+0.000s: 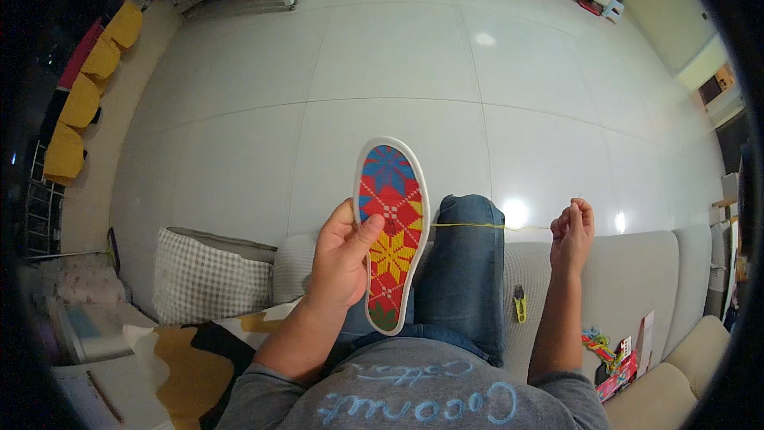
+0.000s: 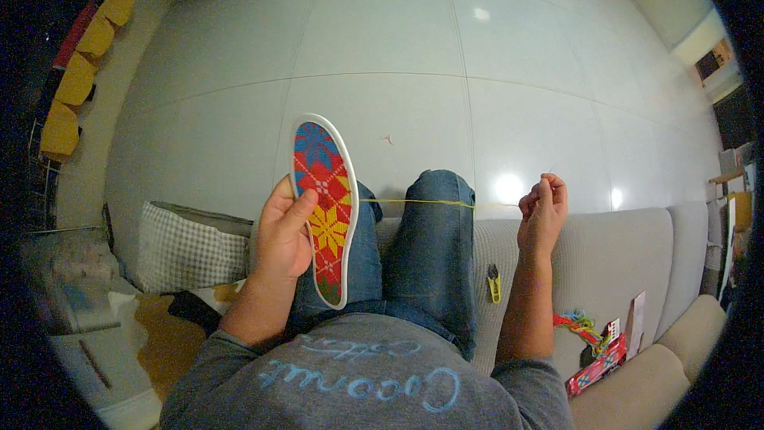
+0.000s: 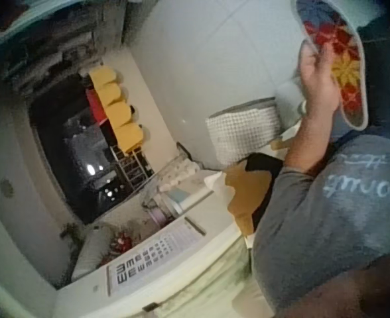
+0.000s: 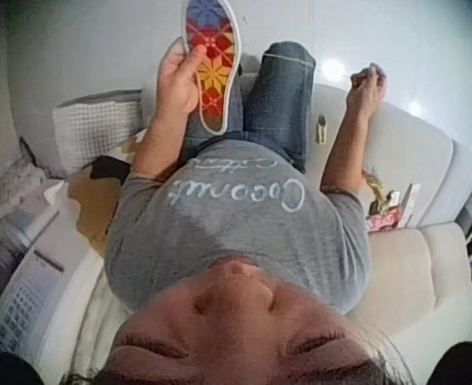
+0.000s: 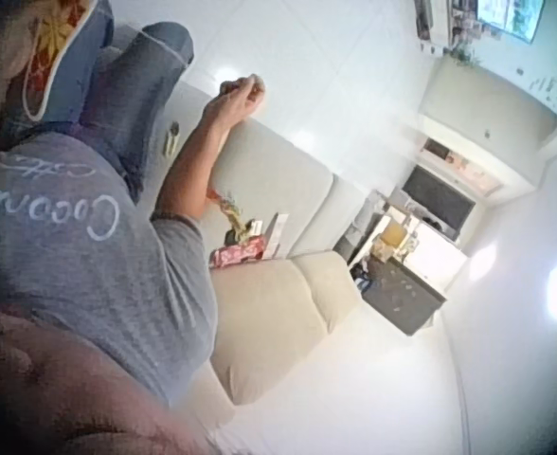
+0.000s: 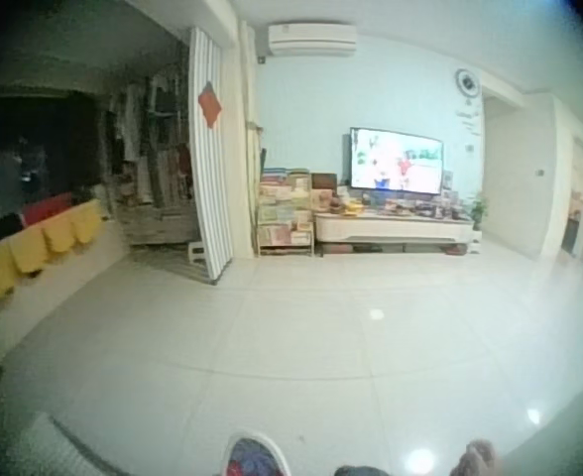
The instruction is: The person sits on a sofa and hand-sews a colorful pattern onto a white shoe insole using a needle and yellow thread. They repeatedly insert the needle through the insole and pull the thread to secure the design.
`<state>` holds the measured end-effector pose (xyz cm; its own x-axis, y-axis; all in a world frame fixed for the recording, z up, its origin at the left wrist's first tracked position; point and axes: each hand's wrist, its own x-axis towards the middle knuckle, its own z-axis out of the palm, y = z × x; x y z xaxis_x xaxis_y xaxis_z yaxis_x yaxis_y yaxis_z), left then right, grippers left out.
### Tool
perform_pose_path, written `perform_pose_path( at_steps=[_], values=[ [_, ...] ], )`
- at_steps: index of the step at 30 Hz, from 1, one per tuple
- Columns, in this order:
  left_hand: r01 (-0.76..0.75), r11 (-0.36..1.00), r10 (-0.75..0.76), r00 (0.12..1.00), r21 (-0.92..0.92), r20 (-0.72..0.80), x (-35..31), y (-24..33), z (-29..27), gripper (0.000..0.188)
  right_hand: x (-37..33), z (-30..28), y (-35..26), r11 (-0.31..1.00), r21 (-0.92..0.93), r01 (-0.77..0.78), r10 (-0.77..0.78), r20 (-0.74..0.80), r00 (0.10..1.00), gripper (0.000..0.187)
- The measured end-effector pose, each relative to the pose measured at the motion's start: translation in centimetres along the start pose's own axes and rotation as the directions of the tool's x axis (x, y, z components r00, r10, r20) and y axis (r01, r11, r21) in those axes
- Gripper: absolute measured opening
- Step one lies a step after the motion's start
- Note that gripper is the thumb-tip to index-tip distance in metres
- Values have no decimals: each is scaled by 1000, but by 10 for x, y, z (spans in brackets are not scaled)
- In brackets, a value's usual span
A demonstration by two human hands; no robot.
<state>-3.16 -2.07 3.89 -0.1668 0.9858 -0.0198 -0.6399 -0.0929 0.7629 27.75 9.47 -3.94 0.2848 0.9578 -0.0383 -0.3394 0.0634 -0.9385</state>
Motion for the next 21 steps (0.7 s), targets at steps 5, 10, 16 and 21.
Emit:
perform_pose_path(
  at_steps=[5, 10, 16, 21],
  values=[
    [136, 982, -163, 963, -132, -216, 1, -9, 3, 40, -41, 53, -20, 978, -148, 146, -101, 276, 956, 2],
    [436, 860, -325, 869, -265, 374, 5, -16, -11, 57, -86, 95, -57, 907, -206, 368, -202, 552, 809, 6],
    [643, 619, -405, 754, -452, 518, 1, -22, -1, 68, -112, 124, -89, 724, -126, 679, -336, 795, 505, 21],
    [691, 598, -590, 722, -406, 360, -5, -15, 14, 69, -121, 139, -90, 665, -51, 745, -401, 817, 415, 26]
  ],
)
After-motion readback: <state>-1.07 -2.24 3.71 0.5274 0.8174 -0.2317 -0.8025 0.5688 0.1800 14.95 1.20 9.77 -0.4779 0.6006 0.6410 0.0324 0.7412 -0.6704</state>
